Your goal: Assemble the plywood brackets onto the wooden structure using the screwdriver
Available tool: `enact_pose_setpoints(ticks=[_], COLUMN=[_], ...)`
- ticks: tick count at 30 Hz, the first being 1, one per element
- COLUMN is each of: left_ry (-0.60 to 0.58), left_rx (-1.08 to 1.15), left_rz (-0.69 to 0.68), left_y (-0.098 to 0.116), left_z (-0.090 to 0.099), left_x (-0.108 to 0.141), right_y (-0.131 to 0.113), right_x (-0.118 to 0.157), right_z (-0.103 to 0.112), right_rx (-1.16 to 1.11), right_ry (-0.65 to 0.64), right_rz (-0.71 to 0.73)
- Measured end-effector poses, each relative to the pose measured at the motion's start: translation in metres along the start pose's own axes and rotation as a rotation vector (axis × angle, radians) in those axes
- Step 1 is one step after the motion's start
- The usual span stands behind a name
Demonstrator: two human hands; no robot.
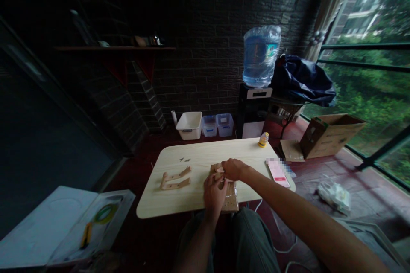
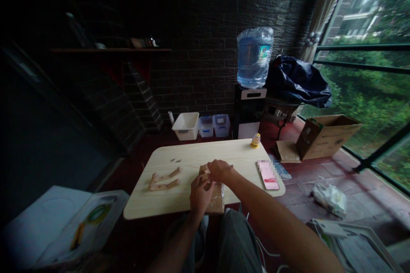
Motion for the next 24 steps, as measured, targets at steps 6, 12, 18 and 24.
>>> enact_pose_setpoints(ticks=[6, 12, 18, 24], left_ry=[-0.022, -0.012, 0.009, 0.018], left_rx=[0.005, 0.013, 0.022, 0.016], left_rz=[0.009, 0.011, -0.023, -0.034], left_y=[0.002, 0.001, -0.002, -0.001], left_z=[0.003, 0.002, 0.003, 0.006], left_x=[-0.001, -0.002, -0.002, -0.002], right_y=[0.000, 0.003, 0.005, 0.005], right_x=[0.009, -0.005, -0.001, 0.005], right_z=[0.015, 0.008, 0.001, 0.007], right_rx=[0.001, 0.065, 0.048, -0.001], right_ry=[-0.033, -0.052, -0.008, -0.009], right_rz=[0.098, 0.101, 0.056, 0.072])
Point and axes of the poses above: each hand's wrist, its own x-axis away from the middle knuckle, its own z-axis out of the back of the hand, y = z × x, the point moved 1 cm from there along -x, towards the middle knuckle, and after that the axes turned 2 degrees about -z, right-handed, at the moved point
